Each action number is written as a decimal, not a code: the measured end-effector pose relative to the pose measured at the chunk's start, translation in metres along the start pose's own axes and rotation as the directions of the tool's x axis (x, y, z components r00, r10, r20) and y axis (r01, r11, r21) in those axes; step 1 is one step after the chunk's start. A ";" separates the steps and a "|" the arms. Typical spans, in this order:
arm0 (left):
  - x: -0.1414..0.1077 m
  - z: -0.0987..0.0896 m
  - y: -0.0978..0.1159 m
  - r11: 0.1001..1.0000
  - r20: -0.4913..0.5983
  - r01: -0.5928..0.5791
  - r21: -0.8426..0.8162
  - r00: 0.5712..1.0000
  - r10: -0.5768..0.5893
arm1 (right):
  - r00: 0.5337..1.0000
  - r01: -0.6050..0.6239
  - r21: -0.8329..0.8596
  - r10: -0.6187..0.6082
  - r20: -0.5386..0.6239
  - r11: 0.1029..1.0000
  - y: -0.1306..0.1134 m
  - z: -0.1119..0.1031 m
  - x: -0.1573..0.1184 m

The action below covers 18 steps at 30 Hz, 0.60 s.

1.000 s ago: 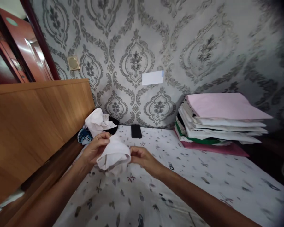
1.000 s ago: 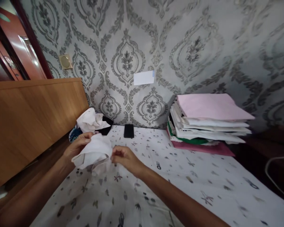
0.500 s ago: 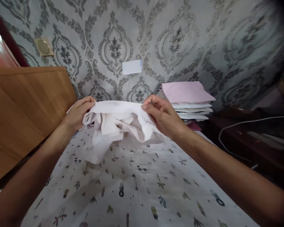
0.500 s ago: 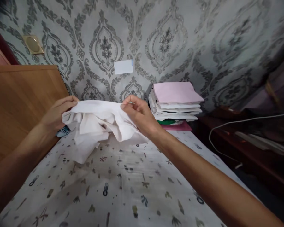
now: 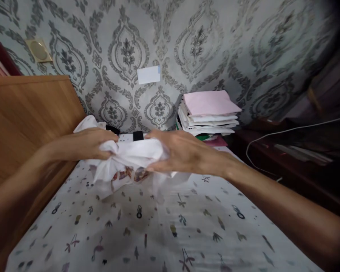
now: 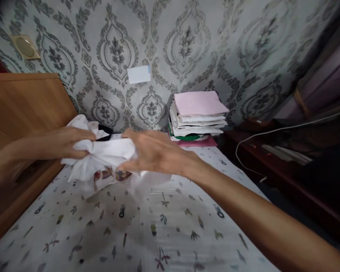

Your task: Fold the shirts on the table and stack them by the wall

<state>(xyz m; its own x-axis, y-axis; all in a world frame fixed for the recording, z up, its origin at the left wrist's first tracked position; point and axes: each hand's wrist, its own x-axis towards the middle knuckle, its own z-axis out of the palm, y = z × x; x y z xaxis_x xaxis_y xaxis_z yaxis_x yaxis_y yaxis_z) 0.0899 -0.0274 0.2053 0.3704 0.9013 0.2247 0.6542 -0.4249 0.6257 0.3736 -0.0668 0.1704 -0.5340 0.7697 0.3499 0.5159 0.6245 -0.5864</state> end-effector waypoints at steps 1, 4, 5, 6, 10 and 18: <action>0.000 -0.002 -0.001 0.981 -0.014 -0.042 0.189 0.999 0.045 | 1.000 -0.006 -0.108 0.010 0.029 0.994 -0.003 0.003 -0.001; -0.001 -0.008 -0.004 0.783 -0.101 0.006 0.621 0.992 0.073 | 0.997 0.017 -0.292 0.006 0.078 0.956 -0.008 0.009 -0.002; -0.003 -0.010 -0.005 0.749 -0.193 0.088 0.657 0.980 0.053 | 0.996 0.035 -0.294 -0.010 0.088 0.955 -0.009 0.011 -0.001; -0.004 -0.012 -0.008 0.730 -0.275 0.164 0.663 0.961 0.034 | 0.995 0.060 -0.267 -0.036 0.094 0.962 -0.011 0.012 -0.001; -0.014 -0.028 -0.020 0.780 -0.460 0.197 0.595 0.878 0.129 | 0.986 0.147 0.030 -0.149 0.072 0.989 -0.023 0.023 -0.003; 0.065 -0.005 0.042 0.914 -0.638 -0.358 -0.190 0.753 0.162 | 0.990 -0.102 0.878 0.137 0.042 0.468 -0.023 0.040 -0.032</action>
<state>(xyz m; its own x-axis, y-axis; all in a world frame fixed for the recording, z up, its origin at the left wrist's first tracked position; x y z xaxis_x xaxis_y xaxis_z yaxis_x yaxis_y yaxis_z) 0.1383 0.0138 0.2504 -0.0354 0.6638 0.7471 0.3407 -0.6948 0.6334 0.3522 -0.1115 0.1433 -0.4861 0.8416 0.2356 -0.2925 0.0974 -0.9513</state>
